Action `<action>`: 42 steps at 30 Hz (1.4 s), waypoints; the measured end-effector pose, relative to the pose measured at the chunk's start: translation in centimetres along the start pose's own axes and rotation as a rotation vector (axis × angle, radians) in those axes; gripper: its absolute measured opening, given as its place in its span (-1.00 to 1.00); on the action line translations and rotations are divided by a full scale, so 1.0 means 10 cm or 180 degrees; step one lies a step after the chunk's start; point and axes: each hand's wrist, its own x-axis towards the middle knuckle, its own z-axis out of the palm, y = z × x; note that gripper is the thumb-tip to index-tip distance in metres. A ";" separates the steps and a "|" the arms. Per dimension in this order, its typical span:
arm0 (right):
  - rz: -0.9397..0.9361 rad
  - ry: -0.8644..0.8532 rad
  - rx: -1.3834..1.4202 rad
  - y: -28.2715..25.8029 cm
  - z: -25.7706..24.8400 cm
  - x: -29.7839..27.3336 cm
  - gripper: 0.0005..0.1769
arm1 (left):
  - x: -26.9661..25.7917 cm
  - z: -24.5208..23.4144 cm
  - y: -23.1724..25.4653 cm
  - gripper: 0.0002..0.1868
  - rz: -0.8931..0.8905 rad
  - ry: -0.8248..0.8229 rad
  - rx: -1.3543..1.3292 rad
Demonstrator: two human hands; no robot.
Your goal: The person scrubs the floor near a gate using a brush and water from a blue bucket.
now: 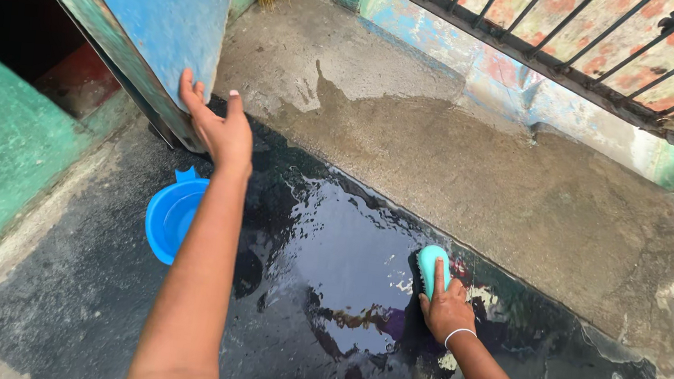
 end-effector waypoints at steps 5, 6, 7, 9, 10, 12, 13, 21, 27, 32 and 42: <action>-0.0213 0.0128 -0.0029 0.08 0.13 -0.04 0.18 | 0.23 -0.43 0.00 -0.12 -0.0468 -0.0208 0.0240; -0.0261 0.0130 -0.0030 0.09 0.13 -0.02 0.18 | 0.24 -0.51 0.02 -0.19 -0.0668 -0.0193 0.0401; -0.0250 0.0148 -0.0150 0.09 0.12 0.01 0.17 | 0.25 -0.61 0.06 -0.24 -0.0869 -0.0171 0.0558; -0.0301 0.0187 -0.0279 0.10 0.07 0.08 0.17 | 0.22 -0.85 0.18 -0.30 -0.1170 -0.0620 0.0828; -0.0266 0.0065 -0.0460 0.09 0.05 0.12 0.18 | 0.20 -0.97 0.27 -0.34 -0.1484 -0.1121 0.1073; -0.0271 -0.0069 -0.0675 0.10 0.06 0.12 0.20 | 0.13 -1.24 0.46 -0.32 -0.1381 -0.1572 0.1343; -0.0293 -0.0052 -0.0793 0.09 0.05 0.14 0.21 | 0.11 -1.33 0.57 -0.30 -0.1254 -0.2071 0.1583; -0.0633 -0.0065 -0.0785 0.13 -0.05 0.28 0.23 | -0.31 -1.67 1.38 -0.21 -0.0368 -0.3834 0.4609; -0.0884 -0.1036 0.1540 -0.03 -0.24 0.78 0.09 | -0.55 -1.71 0.65 -0.22 -0.0264 -0.4376 0.4440; -0.1117 -0.1116 0.3035 -0.48 -0.47 0.94 -0.04 | -0.81 -1.86 0.15 -0.22 -0.0605 -0.4792 0.4605; -0.0595 -0.1446 0.3936 -0.92 -0.84 1.01 -0.03 | -0.63 -1.71 0.15 -0.51 0.0285 -0.4603 0.4217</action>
